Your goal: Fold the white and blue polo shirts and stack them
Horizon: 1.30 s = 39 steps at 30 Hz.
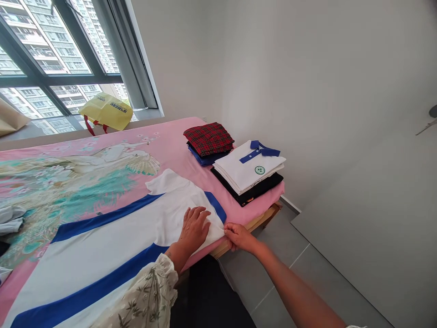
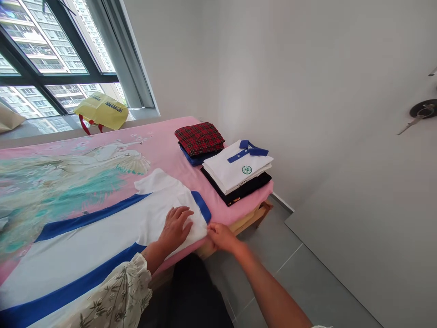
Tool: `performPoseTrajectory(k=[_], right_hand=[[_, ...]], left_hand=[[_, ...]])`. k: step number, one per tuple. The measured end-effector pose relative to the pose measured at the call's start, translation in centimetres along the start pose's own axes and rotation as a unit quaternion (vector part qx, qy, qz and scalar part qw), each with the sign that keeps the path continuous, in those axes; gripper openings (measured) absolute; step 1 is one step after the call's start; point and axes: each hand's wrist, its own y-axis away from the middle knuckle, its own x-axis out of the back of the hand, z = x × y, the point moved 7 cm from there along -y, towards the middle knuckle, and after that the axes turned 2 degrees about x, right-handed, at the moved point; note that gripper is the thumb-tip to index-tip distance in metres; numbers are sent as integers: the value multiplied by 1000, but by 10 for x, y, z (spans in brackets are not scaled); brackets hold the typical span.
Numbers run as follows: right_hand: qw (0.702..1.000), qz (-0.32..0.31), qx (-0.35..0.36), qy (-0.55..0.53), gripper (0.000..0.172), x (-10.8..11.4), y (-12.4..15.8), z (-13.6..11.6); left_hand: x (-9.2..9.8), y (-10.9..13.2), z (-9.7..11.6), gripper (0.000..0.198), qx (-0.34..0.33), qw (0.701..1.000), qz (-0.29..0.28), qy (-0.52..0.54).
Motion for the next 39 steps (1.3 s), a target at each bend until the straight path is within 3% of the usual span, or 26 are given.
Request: performPoseTrajectory(k=[2,5,10,14,19,23,28,31,34,39], right_hand=[[1000,-16,-3,-11,31,-3,3,2],[999,-28,-5,-27,41,-10,4,3],[999,37,-2,-12,31,-11,4,8],[999,44,-7,-13,31,-15,3,12],[997,47,-18,-55,44,-23,-3,9],[995,71,-24,-71,38,-26,-5,5],[995,9,-56,-86,41,-36,-8,1],[993,40,-46,-102,36,-31,-10,-6],[991,60,-40,-113,42,-28,-6,-9],[997,0,-52,-54,49,-29,2,-2]], left_hand=[[1,15,-7,21,8,1000,19,1],[-6,37,-14,21,-1,1000,-6,-5],[-26,54,-28,45,27,996,-20,-78],[-37,57,-36,54,57,993,-16,-106],[-40,58,-37,54,59,992,-25,-108],[-39,59,-37,54,58,992,-26,-113],[-38,60,-36,53,56,991,-29,-115],[-39,61,-37,53,58,992,-22,-113],[-40,63,-38,53,59,992,-22,-107],[-33,60,-35,53,56,994,-11,-92]])
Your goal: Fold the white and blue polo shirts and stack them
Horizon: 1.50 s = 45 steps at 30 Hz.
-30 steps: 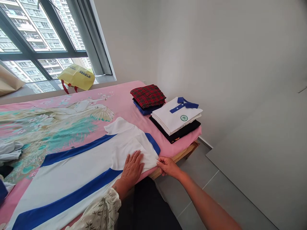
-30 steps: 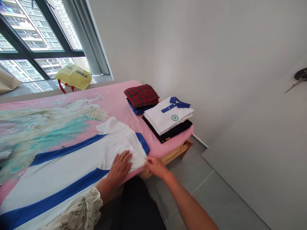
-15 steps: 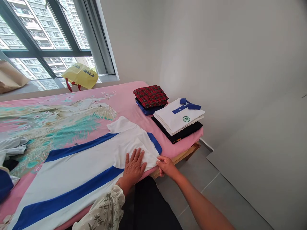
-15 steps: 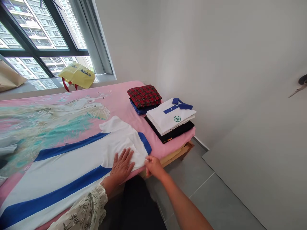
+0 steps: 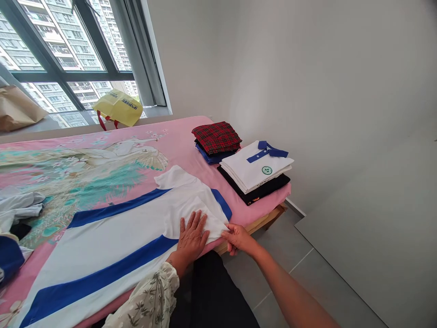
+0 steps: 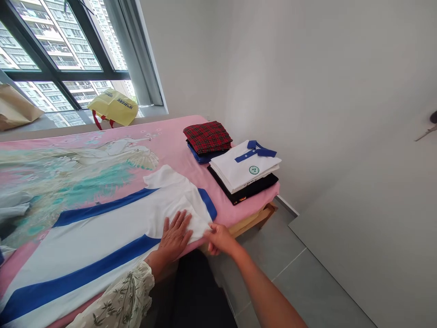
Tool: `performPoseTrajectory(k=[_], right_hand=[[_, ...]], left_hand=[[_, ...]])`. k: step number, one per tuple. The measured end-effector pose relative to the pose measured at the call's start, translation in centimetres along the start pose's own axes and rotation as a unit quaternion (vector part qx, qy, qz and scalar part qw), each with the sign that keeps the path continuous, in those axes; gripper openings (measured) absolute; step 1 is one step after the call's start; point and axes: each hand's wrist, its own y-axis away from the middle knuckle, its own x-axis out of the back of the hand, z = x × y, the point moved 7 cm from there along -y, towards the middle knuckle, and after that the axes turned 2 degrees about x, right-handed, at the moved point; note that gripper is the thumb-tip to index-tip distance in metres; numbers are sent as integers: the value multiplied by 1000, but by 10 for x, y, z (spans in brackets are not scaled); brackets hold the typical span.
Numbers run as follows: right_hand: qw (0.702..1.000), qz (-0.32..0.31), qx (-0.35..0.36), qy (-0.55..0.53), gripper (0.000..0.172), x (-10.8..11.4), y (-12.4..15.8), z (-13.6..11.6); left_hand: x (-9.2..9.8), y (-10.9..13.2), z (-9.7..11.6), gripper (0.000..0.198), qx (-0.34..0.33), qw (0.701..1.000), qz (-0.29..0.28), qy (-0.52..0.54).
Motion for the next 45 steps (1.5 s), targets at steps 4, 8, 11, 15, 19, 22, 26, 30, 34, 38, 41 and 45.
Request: performPoseTrajectory(k=[4,8,11,15,19,22,26,30,34,38,41,45], right_hand=[[999,33,4,41,40,9,1,5],[995,63,12,75,31,13,2,7],[989,98,18,113,26,16,3,9],[975,150,15,162,26,17,7,11],[928,288,84,222,25,17,33,-13],[879,348,223,236,28,0,55,-48],[840,252,377,298,31,-50,50,-74],[792,180,385,439,40,-87,19,-55],[744,170,344,546,51,-98,-4,-18],[707,177,349,590,55,-100,-6,-1],[697,180,346,602,57,-99,-5,1],[708,171,328,602,57,-100,-9,3]], left_hand=[[3,-4,21,51,-78,997,-2,18],[-9,-7,29,56,-47,999,-5,15],[-17,-6,29,58,-28,999,-12,12],[-19,-4,28,59,-27,999,-24,21],[-18,-4,26,58,-1,997,-51,52],[-9,-1,29,56,9,995,-65,76],[25,23,27,48,23,996,-34,81],[62,83,-6,47,50,998,-9,33],[82,166,-95,54,201,977,-47,-50],[105,255,-190,60,413,899,-97,-107],[126,291,-222,57,476,863,-93,-139],[145,285,-220,48,432,888,-30,-152]])
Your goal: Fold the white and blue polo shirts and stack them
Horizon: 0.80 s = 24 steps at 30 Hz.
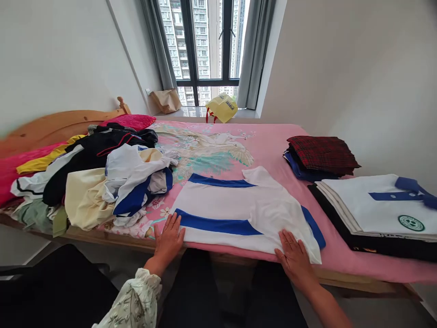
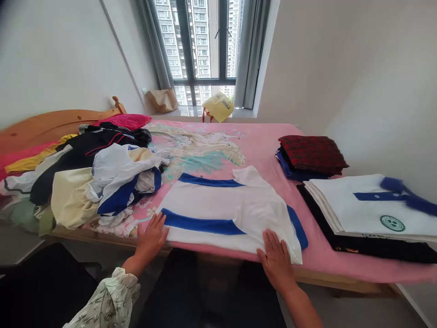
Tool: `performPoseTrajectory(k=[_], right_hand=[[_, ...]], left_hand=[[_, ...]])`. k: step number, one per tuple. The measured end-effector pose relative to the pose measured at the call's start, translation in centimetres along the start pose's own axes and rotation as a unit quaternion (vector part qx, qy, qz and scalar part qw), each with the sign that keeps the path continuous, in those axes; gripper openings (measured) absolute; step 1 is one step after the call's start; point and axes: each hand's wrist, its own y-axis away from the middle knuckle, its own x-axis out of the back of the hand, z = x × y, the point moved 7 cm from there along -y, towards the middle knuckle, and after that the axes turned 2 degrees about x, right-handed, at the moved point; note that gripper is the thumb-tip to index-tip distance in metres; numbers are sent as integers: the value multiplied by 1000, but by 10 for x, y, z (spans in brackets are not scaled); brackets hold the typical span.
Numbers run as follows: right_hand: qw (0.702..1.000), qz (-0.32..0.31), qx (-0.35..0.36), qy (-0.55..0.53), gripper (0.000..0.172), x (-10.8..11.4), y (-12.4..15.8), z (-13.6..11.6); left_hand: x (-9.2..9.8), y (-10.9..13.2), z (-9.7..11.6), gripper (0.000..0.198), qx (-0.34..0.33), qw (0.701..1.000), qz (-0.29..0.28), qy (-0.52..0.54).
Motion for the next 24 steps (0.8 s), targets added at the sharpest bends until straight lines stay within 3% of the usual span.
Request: performPoseTrajectory(k=[4,8,10,12,15,17,19,24], right_hand=[[999,45,-9,-13,56,16,-5,-11],[994,90,35,-50,48,42,-15,-44],[989,88,78,-86,42,52,-23,-68],[981,83,119,-131,37,60,-31,-96],[963,62,167,-204,30,64,-46,-135],[954,44,181,-235,27,61,-54,-149],[956,32,169,-238,25,54,-60,-150],[966,25,113,-230,32,45,-61,-123]], left_hand=[[-1,-2,27,48,-129,991,-7,41],[-13,-9,23,50,-72,996,-40,45],[-10,-9,32,49,-73,995,-34,59],[-1,-4,60,46,-156,983,-24,91],[7,12,115,45,-324,934,-49,139],[2,17,135,46,-369,915,-74,146],[-8,12,136,48,-351,922,-87,134],[-26,-5,98,58,-253,959,-76,103]])
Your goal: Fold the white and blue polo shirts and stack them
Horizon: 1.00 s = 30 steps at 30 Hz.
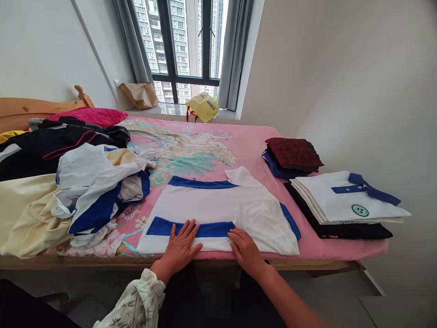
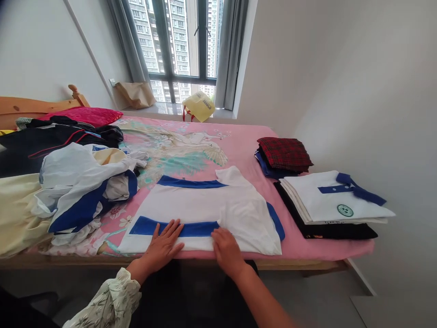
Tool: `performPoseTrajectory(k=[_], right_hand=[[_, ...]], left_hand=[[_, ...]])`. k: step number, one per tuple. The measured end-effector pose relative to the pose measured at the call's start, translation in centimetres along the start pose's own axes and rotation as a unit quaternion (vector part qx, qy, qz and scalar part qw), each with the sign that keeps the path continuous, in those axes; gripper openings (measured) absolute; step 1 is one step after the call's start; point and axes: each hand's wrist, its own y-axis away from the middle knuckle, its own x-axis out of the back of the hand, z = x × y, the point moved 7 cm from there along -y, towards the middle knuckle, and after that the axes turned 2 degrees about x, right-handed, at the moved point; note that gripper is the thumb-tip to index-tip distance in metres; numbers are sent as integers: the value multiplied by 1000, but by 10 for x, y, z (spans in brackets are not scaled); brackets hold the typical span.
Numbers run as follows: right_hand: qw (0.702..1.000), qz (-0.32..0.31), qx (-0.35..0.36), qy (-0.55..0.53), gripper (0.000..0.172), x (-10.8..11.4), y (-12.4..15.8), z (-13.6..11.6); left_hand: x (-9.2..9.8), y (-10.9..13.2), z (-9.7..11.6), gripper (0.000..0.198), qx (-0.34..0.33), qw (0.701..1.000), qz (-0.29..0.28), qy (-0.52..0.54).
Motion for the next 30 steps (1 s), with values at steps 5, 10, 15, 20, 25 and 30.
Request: performPoseTrajectory(k=[5,10,15,20,25,30], right_hand=[[998,-29,45,-27,31,-5,-5,-12],[993,-76,79,32,40,-26,-4,-4],[992,-83,84,50,43,-35,3,6],[994,-81,65,21,39,-25,-5,-3],[1000,8,19,8,36,9,-27,14],[993,93,-67,37,32,31,-36,56]], left_hand=[[5,10,-2,49,-69,997,-24,1],[13,12,-64,59,120,991,-46,-47],[19,18,-102,66,214,972,-68,-74],[18,17,-102,68,227,967,-83,-79],[25,2,-104,60,196,975,-59,-86],[30,-23,-72,49,88,995,-26,-25]])
